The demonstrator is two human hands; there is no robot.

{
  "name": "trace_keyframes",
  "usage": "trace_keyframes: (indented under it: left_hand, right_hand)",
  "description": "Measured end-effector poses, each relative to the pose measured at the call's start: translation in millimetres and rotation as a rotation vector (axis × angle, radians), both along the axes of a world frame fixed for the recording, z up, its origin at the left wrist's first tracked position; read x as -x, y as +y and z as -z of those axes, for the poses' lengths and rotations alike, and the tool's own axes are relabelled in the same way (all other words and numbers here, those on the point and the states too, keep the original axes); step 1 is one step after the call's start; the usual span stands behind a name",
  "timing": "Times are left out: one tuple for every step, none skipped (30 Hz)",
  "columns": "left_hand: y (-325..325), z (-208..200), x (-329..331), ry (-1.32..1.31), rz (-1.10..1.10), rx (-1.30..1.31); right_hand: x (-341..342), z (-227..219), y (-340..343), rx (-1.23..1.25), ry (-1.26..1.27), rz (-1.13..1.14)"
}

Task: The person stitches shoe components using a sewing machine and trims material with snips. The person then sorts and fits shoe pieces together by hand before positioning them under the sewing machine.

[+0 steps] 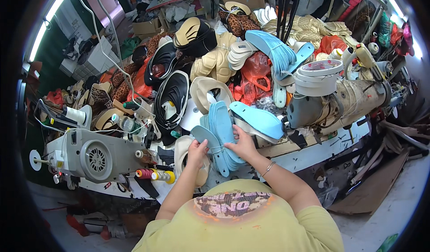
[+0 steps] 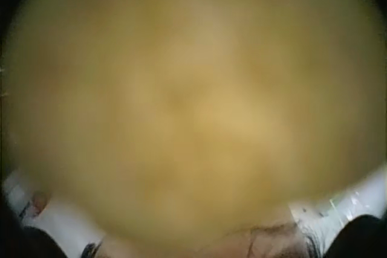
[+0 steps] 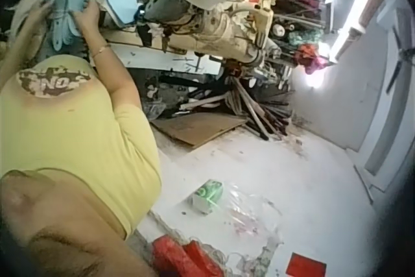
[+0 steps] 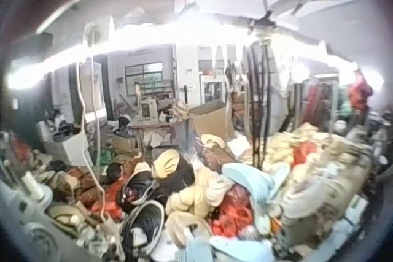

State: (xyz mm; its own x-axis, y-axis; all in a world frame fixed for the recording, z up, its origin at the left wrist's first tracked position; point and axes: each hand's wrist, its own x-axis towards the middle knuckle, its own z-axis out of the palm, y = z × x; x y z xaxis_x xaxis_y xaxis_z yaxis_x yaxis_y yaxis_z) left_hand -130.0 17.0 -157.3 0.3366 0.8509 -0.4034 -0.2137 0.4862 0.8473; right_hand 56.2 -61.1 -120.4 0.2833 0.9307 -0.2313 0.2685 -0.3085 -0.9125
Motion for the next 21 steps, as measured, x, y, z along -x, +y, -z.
trace_keyframes:
  left_hand:
    - [-1, -2, 0, -0.034, -0.032, 0.089]
    - [-2, -4, 0, -0.033, -0.032, 0.088]
    - [-4, -5, 0, -0.068, -0.027, 0.064]
    - [-5, -7, 1, -0.102, -0.023, 0.040]
    - [-7, -9, 2, -0.101, -0.022, 0.042]
    - [-9, -11, 3, -0.142, 0.023, -0.059]
    - [-11, -14, 3, -0.183, 0.069, -0.160]
    - [-10, -23, 1, -0.244, 0.000, -0.120]
    - [-6, -24, -1, -0.245, 0.000, -0.120]
    - [0, -23, -2, -0.241, -0.038, -0.159]
    - [5, -21, -2, -0.238, -0.078, -0.200]
    - [13, -18, 0, -0.246, -0.110, -0.187]
    - [19, -17, 5, -0.249, -0.112, -0.189]
    - [28, -21, 6, -0.243, -0.199, -0.135]
    - [35, -25, 10, -0.235, -0.291, -0.080]
    - [42, -25, 13, -0.248, -0.337, -0.131]
    - [51, -25, 16, -0.261, -0.381, -0.180]
    - [61, -36, 19, -0.302, -0.435, -0.259]
    - [72, -47, 24, -0.342, -0.489, -0.338]
    - [82, -68, 33, -0.376, -0.523, -0.385]
    - [90, -89, 43, -0.408, -0.562, -0.435]
  right_hand:
    - [4, 0, 0, 0.000, 0.000, 0.000]
    - [10, 1, 0, -0.050, -0.125, 0.012]
    - [15, 0, 1, -0.101, -0.251, 0.024]
    - [19, 0, 3, -0.102, -0.250, 0.025]
    - [23, -3, 3, -0.082, -0.373, 0.025]
    - [26, -4, 3, -0.062, -0.496, 0.026]
    - [27, -6, 3, -0.060, -0.495, 0.028]
    - [28, -8, 5, -0.018, -0.476, 0.007]
    - [28, -9, 5, 0.025, -0.457, -0.013]
    - [28, -8, 5, 0.025, -0.458, -0.012]
    - [27, -9, 6, 0.001, -0.450, -0.032]
    - [27, -8, 6, -0.023, -0.441, -0.053]
    - [23, -1, 5, -0.025, -0.444, -0.055]
    - [13, 12, 2, -0.078, -0.374, -0.033]
    - [7, 18, 0, -0.131, -0.303, -0.017]
    - [2, 25, 0, -0.127, -0.138, -0.006]
    - [-1, 28, -1, -0.124, -0.140, -0.006]
    - [-4, 31, -2, -0.102, -0.127, -0.018]
    - [-8, 33, -3, -0.080, -0.114, -0.030]
    - [-11, 33, -6, -0.077, -0.116, -0.025]
    - [-13, 33, -8, -0.037, -0.028, -0.029]
